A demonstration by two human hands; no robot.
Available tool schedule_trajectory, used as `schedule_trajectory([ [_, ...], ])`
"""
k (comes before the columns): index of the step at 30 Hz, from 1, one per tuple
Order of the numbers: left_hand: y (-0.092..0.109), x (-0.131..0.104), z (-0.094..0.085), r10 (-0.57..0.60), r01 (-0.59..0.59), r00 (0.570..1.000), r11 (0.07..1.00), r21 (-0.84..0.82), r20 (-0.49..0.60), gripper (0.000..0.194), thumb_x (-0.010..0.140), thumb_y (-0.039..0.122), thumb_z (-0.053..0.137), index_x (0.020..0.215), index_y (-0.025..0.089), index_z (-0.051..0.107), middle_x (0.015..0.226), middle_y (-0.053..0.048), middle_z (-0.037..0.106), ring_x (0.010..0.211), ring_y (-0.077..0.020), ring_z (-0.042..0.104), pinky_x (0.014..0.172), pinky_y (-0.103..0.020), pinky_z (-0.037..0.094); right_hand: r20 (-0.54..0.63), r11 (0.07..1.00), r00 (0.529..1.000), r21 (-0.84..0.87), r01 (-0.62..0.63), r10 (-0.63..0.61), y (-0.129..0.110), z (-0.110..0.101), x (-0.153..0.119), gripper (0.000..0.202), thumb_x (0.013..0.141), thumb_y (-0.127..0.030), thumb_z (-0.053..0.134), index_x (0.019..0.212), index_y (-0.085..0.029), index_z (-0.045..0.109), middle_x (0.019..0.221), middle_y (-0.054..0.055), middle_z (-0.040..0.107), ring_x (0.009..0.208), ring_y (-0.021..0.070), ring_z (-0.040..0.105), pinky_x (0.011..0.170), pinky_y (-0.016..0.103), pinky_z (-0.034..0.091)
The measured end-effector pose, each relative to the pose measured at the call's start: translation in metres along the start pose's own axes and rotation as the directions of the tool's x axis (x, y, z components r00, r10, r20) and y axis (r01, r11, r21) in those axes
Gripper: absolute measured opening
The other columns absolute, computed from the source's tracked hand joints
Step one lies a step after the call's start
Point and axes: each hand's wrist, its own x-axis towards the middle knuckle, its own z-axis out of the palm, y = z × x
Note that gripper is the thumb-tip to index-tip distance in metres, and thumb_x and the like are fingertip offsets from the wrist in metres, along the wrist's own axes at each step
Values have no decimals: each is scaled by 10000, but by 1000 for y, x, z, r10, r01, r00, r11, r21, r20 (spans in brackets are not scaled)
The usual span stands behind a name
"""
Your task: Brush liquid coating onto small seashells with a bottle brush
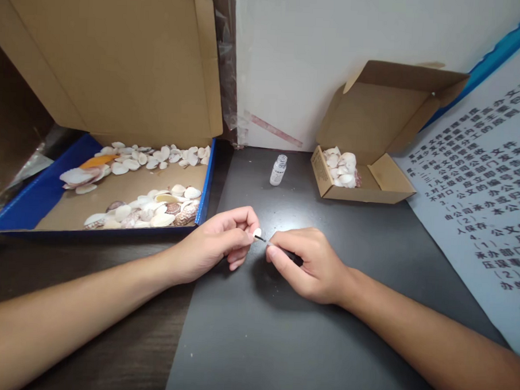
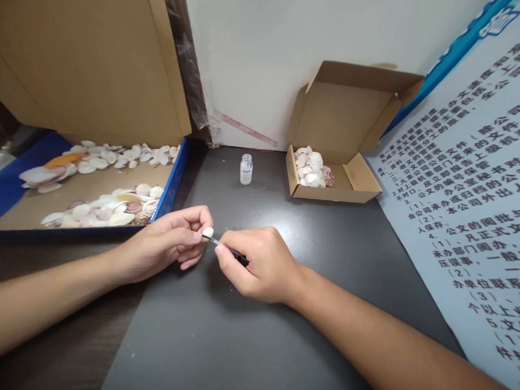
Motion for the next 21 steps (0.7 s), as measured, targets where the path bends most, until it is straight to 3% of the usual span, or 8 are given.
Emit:
schedule_trajectory([
  [14, -1, 0, -1, -3, 4, 1000, 1000, -14, 9, 131, 877, 191, 572, 784, 187, 479, 570, 82, 375, 483, -52, 352, 466, -155, 396, -47, 993, 993, -54, -109, 107, -1, 1, 0, 319, 938, -240, 445, 625, -190, 416, 545, -33, 435, 495, 89, 385, 531, 244, 278],
  [21, 1, 0, 0, 5, -5, 1000, 1000, -5, -2, 87, 857, 182, 554, 791, 182, 498, 568, 76, 380, 489, -57, 353, 467, -157, 402, -7, 1000, 1000, -20, -22, 22, 0, 1, 0, 297, 928, -232, 454, 635, -188, 432, 548, -38, 429, 494, 85, 355, 529, 240, 273],
])
